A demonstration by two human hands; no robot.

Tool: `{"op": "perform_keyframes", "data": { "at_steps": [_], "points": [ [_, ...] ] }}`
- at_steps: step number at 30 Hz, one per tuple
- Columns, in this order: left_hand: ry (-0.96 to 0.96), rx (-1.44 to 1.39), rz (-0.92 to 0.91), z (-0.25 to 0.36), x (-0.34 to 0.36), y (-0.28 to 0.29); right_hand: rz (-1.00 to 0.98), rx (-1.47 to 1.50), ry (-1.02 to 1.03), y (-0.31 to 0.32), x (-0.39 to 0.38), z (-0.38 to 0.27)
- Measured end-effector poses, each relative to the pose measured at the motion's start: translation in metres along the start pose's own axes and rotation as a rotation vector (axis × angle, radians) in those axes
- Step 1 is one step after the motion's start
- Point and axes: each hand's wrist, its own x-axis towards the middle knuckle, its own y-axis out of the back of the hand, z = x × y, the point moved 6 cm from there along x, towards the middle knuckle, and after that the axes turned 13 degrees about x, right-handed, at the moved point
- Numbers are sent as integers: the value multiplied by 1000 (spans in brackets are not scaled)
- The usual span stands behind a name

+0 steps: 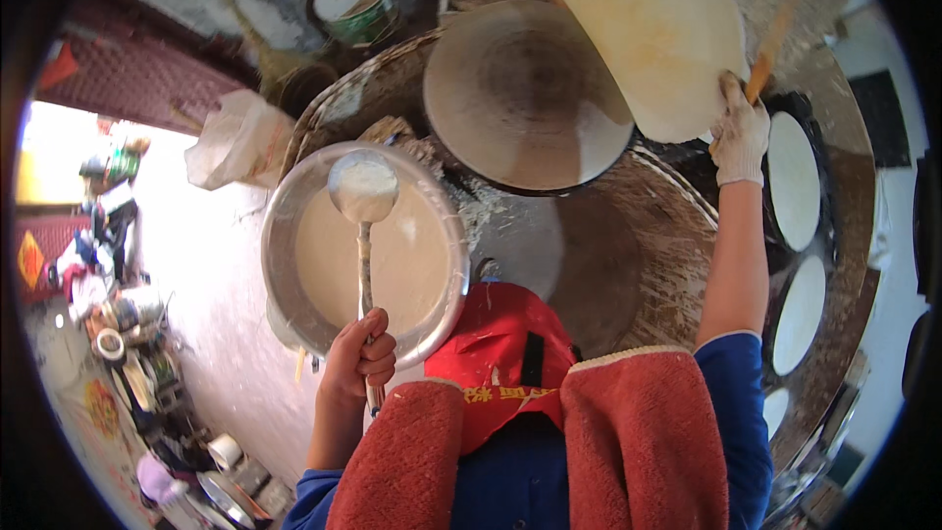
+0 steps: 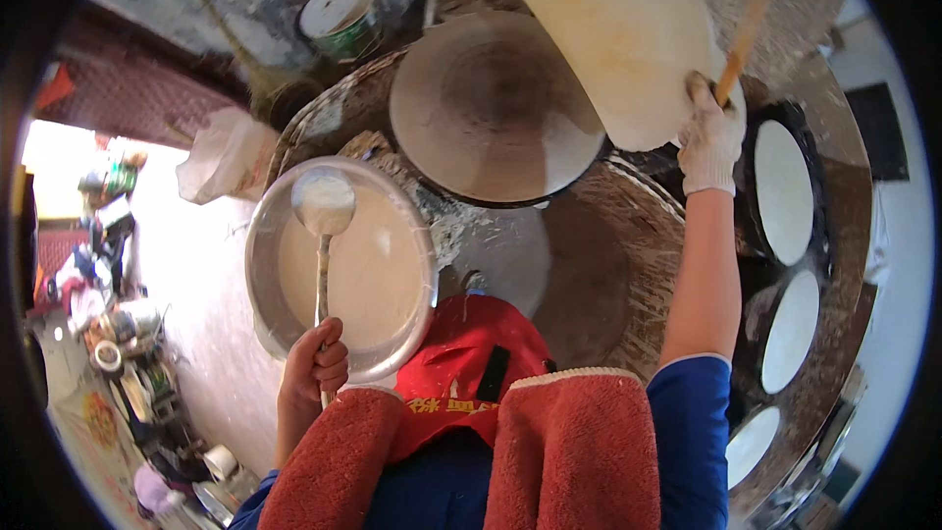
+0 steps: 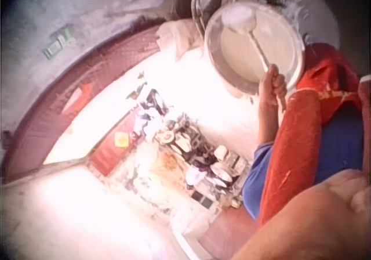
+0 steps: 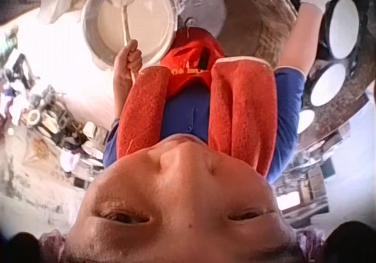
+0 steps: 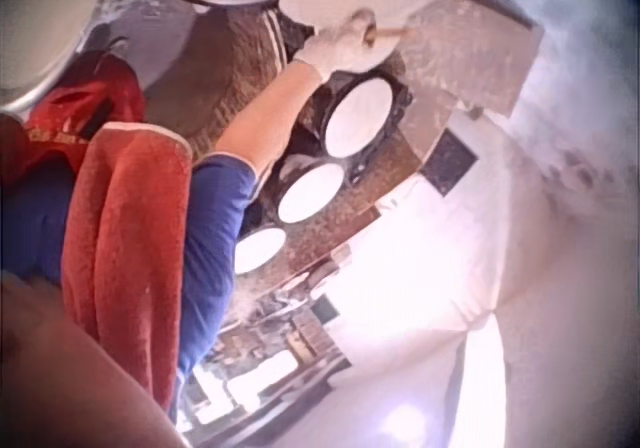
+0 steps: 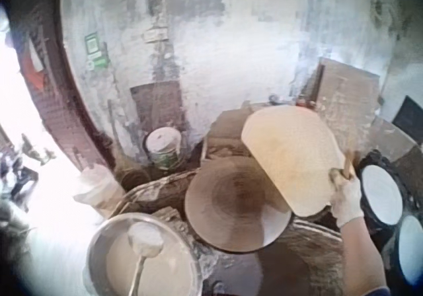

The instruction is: The person ladles batter onto multiple hot griddles and spreads it into thin circular crepes using a wooden spreader. They flip and remove finished crepes, then stack them on a nearby tray while continuing to cook additional crepes on the remaining griddles.

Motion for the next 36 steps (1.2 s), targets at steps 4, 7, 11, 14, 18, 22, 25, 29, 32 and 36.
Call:
{"op": "perform_keyframes", "data": {
  "at_steps": [4, 7, 11, 14, 18, 22, 25, 29, 32, 36],
  "points": [
    [59, 272, 21, 0, 15, -43, 215, 581, 106, 123, -38, -19],
    [130, 411, -152, -19, 33, -84, 537, 605, 87, 248, -83, -23],
    [289, 582, -293, -71, 54, -129, 807, 587, 80, 390, -213, -35],
    [457, 710, -377, -141, 57, -173, 1021, 568, 79, 492, -347, -55],
    [795, 672, -580, -185, 45, -206, 1288, 456, -8, 534, -552, -75],
    [993, 769, -625, -252, 13, -239, 1446, 573, 177, 557, -782, -74],
    [1142, 816, -620, -317, -19, -251, 1735, 581, 251, 521, -944, -64],
    [1306, 866, -577, -375, -40, -264, 2056, 713, 305, 425, -1098, -16],
    [1411, 915, -578, -413, -56, -268, 2344, 738, 426, 352, -1178, 79],
    [1431, 1025, -579, -451, -70, -275, 2682, 795, 365, 291, -1209, 188]
  ]
}}
